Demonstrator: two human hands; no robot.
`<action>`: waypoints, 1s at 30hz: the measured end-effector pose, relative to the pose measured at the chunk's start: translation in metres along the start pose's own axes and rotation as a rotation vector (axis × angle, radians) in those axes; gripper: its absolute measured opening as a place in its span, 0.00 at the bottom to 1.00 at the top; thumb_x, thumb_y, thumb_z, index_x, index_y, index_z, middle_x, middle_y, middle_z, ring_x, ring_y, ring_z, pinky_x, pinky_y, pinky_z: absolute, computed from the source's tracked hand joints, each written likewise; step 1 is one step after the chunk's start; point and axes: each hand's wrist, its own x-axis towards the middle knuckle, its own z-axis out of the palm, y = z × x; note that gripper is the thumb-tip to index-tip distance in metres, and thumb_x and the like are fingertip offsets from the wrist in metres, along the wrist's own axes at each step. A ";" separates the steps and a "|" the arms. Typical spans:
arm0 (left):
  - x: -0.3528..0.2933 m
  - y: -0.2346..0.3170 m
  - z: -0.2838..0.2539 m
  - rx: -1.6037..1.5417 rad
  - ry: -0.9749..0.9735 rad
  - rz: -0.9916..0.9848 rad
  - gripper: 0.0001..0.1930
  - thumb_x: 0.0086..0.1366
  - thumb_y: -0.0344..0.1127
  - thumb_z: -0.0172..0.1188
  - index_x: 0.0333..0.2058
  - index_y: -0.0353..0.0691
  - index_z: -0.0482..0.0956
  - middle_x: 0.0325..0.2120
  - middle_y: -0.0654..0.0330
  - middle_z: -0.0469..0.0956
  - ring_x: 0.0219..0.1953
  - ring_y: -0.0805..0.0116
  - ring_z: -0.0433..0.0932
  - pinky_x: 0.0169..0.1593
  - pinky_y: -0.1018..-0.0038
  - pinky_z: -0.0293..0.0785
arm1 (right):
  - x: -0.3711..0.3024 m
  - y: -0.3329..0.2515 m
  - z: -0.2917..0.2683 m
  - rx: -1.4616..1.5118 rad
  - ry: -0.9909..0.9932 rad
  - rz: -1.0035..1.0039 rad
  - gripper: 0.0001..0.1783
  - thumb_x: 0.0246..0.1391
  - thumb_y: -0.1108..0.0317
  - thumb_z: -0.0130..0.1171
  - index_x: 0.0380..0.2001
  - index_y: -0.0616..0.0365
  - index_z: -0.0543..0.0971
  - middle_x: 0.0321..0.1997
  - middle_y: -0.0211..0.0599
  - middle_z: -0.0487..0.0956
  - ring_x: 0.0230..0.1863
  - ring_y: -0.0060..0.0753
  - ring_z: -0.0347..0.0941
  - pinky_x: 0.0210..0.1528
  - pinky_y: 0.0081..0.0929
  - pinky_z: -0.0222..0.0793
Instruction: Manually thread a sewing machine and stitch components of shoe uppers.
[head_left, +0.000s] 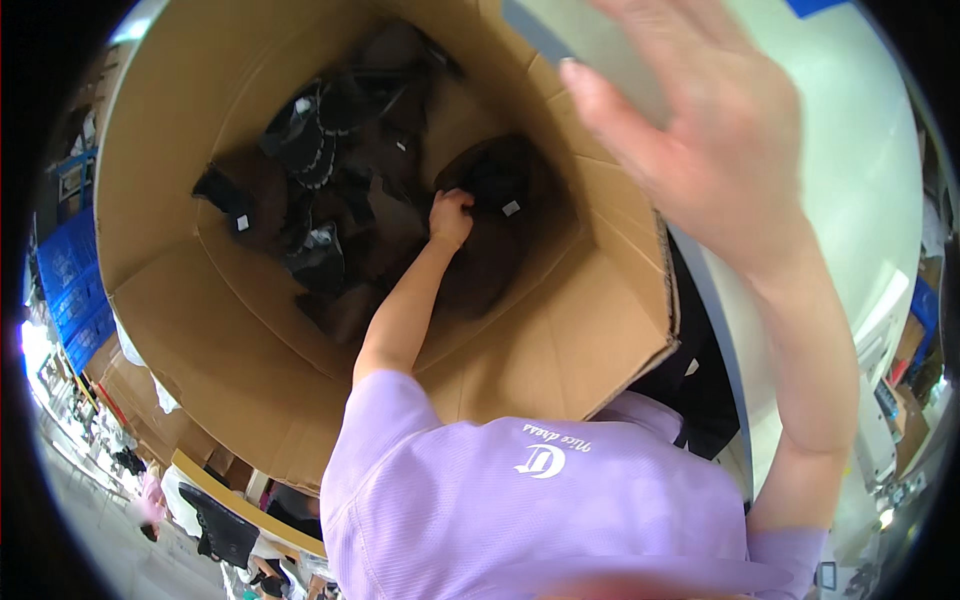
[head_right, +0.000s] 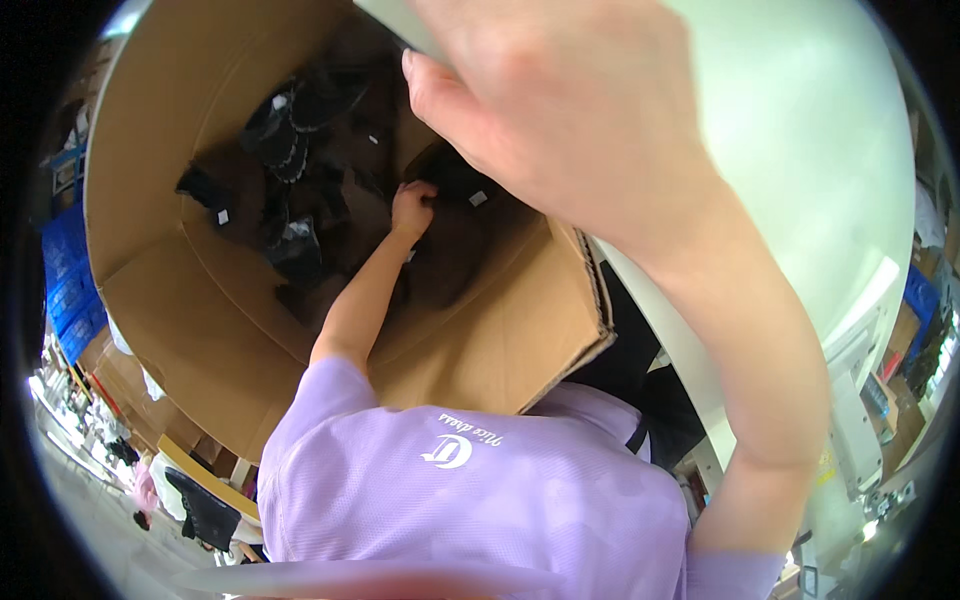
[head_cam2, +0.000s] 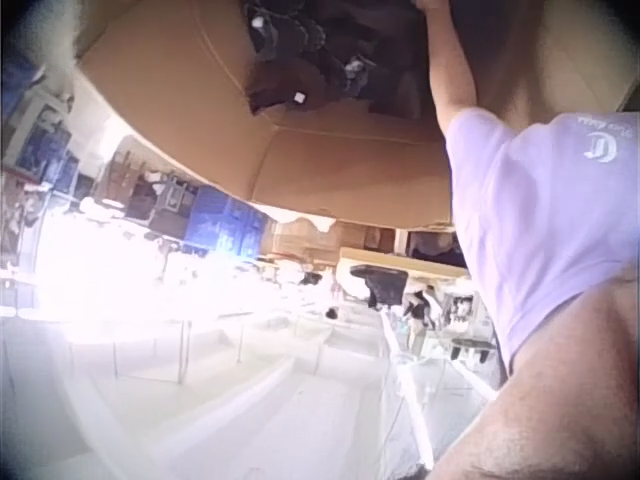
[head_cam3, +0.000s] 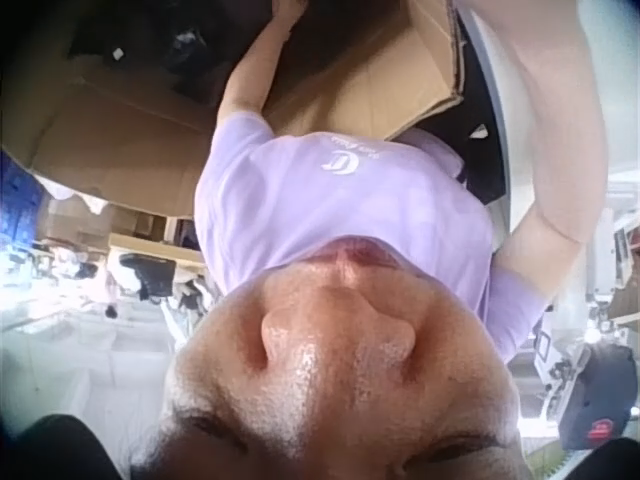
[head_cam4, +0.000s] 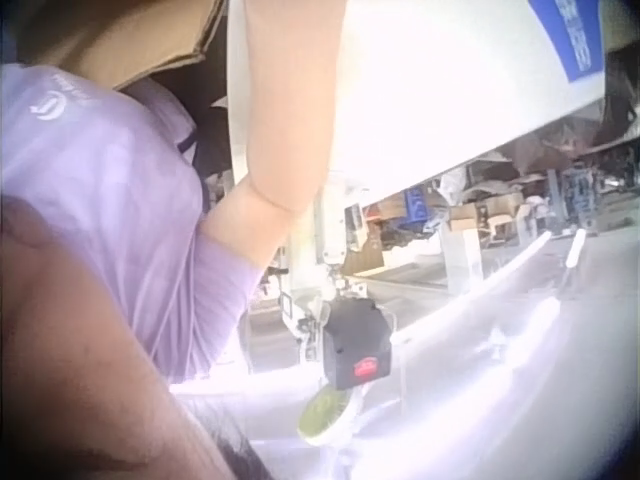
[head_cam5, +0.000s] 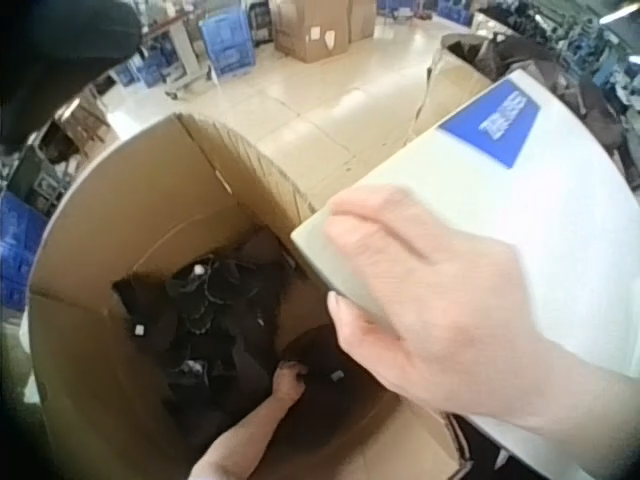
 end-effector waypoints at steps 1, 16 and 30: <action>-0.002 0.023 -0.029 -0.064 0.049 0.032 0.12 0.46 0.19 0.59 0.30 0.40 0.83 0.35 0.59 0.82 0.42 0.51 0.76 0.50 0.64 0.74 | -0.002 0.000 -0.008 -0.021 -0.085 0.060 0.22 0.45 0.72 0.62 0.46 0.64 0.77 0.49 0.49 0.78 0.45 0.53 0.78 0.45 0.35 0.78; -0.181 0.365 -0.494 0.066 0.557 0.639 0.10 0.45 0.13 0.57 0.26 0.31 0.81 0.32 0.50 0.83 0.39 0.60 0.81 0.47 0.71 0.75 | -0.018 -0.036 -0.044 0.704 0.061 0.401 0.41 0.59 0.37 0.53 0.60 0.64 0.70 0.56 0.51 0.76 0.52 0.48 0.76 0.57 0.40 0.69; 0.025 0.567 -0.445 -0.449 0.211 1.031 0.25 0.52 0.17 0.63 0.51 0.39 0.77 0.54 0.64 0.74 0.43 0.75 0.71 0.48 0.79 0.73 | -0.264 -0.126 -0.308 0.429 0.606 0.598 0.14 0.57 0.65 0.62 0.41 0.64 0.80 0.33 0.36 0.83 0.34 0.26 0.77 0.39 0.29 0.72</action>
